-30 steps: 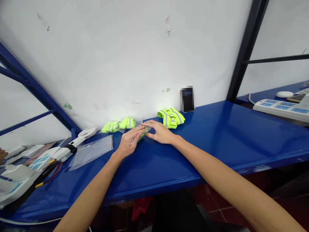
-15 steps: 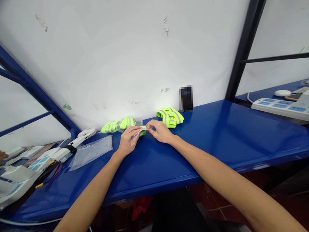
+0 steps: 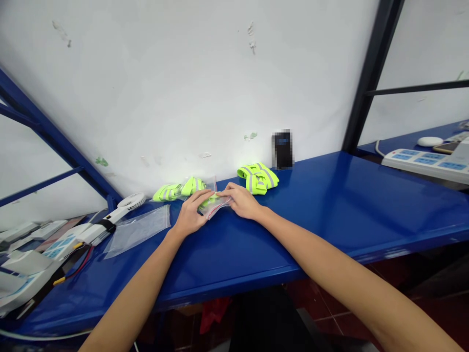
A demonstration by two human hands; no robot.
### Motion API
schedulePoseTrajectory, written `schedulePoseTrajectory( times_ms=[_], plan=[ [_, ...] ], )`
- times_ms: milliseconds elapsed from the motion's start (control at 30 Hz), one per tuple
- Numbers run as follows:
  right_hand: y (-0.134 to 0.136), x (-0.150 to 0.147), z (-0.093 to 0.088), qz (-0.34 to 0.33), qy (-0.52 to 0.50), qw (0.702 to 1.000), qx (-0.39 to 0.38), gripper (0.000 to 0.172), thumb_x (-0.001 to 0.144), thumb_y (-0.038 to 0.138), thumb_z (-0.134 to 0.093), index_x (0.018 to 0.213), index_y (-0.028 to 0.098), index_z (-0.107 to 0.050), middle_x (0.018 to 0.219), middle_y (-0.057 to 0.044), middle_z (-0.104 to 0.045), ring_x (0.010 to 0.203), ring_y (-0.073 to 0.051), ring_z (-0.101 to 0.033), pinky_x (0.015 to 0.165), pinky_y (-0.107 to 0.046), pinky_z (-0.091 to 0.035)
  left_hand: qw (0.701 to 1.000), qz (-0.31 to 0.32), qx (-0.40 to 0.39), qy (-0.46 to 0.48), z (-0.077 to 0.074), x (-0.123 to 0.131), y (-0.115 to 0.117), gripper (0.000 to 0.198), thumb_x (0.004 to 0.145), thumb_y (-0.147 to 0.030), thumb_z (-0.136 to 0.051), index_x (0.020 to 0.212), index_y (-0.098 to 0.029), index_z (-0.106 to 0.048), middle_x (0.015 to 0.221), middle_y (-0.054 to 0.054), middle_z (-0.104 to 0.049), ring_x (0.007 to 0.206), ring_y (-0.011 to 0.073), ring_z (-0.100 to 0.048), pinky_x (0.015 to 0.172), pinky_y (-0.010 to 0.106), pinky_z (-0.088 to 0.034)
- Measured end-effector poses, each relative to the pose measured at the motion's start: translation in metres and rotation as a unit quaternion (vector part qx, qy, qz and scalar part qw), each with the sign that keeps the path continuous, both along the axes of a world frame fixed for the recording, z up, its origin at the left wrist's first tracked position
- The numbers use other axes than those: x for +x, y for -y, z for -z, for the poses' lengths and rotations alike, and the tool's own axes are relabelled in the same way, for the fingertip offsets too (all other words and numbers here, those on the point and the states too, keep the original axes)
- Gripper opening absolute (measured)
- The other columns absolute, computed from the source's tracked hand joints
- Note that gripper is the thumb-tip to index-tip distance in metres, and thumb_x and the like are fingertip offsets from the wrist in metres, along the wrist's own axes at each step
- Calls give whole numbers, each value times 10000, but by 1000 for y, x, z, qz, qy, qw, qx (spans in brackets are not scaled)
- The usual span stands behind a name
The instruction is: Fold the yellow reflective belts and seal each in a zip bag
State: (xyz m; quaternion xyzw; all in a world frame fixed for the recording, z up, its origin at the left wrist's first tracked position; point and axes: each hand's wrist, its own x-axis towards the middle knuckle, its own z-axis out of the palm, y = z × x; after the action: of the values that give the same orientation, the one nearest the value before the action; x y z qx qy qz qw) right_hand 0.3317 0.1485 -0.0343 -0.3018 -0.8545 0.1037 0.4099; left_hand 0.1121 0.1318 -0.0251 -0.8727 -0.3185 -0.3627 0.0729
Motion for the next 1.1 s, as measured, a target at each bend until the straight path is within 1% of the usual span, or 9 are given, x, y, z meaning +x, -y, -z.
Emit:
schedulePoseTrajectory(
  times_ms=[167,300,433,533,633,767,867,1000,1100],
  plan=[
    [-7,1,-1,-46,-105,988,-100,434,729,3,-482,1042,187,-721,946,-68,-622,871,-194,-595,830,-340,-463,999,30,-17,-16,-12,0,12,495,842,-358,-566,1320,-235,-535,1247,107,-576,1130,250,-572,966,396,-466],
    [-13,2,2,-42,-262,900,-347,449,788,111,-519,1227,162,-595,902,-63,-675,804,-192,-638,758,-309,-507,992,102,-29,66,-21,1,24,527,855,-461,-496,1307,-191,-524,1047,84,-648,714,160,-622,733,328,-520],
    [-18,8,4,90,-361,824,-427,547,781,117,-552,1321,152,-468,699,-8,-635,630,-161,-606,628,-259,-505,996,31,-50,65,-20,6,24,308,906,-330,-464,1131,-193,-624,988,66,-671,843,178,-632,829,323,-489],
    [-20,12,-1,63,-341,805,-482,298,808,216,-536,1082,118,-597,672,-47,-646,577,-180,-609,563,-291,-517,990,-13,-136,-25,-15,10,18,337,903,-322,-460,1182,-211,-612,1183,83,-630,1095,224,-584,960,349,-437],
    [-20,17,-8,37,-284,784,-551,323,863,363,-420,900,120,-629,711,-112,-680,569,-218,-635,514,-349,-530,975,-108,-191,-39,-13,12,13,354,864,-342,-494,1167,-221,-631,1087,82,-668,986,244,-627,863,345,-471],
    [-15,19,-15,101,-123,872,-463,215,797,333,-545,759,145,-643,728,-100,-696,527,-180,-613,449,-277,-469,947,-150,-281,47,-14,3,6,434,829,-516,-523,1086,-199,-670,685,41,-667,617,208,-617,599,286,-445],
    [-12,16,-12,70,-30,929,-362,142,766,249,-592,691,144,-651,669,-65,-684,553,-151,-589,514,-254,-456,900,-166,-382,129,-8,-7,-1,546,878,-605,-373,1002,-172,-680,473,4,-571,409,164,-503,477,260,-361],
    [-15,12,-3,59,-7,956,-289,108,774,211,-588,801,136,-661,755,-50,-689,664,-154,-599,616,-257,-464,915,-228,-307,129,10,-12,-12,424,807,-575,-544,779,-177,-687,588,38,-627,544,172,-556,514,249,-336],
    [-17,11,1,64,4,963,-261,117,759,155,-571,852,139,-641,742,-33,-659,651,-146,-576,596,-247,-442,927,-132,-300,184,20,-8,-17,369,815,-513,-577,727,-163,-650,665,33,-647,623,164,-577,566,246,-381]
  ],
)
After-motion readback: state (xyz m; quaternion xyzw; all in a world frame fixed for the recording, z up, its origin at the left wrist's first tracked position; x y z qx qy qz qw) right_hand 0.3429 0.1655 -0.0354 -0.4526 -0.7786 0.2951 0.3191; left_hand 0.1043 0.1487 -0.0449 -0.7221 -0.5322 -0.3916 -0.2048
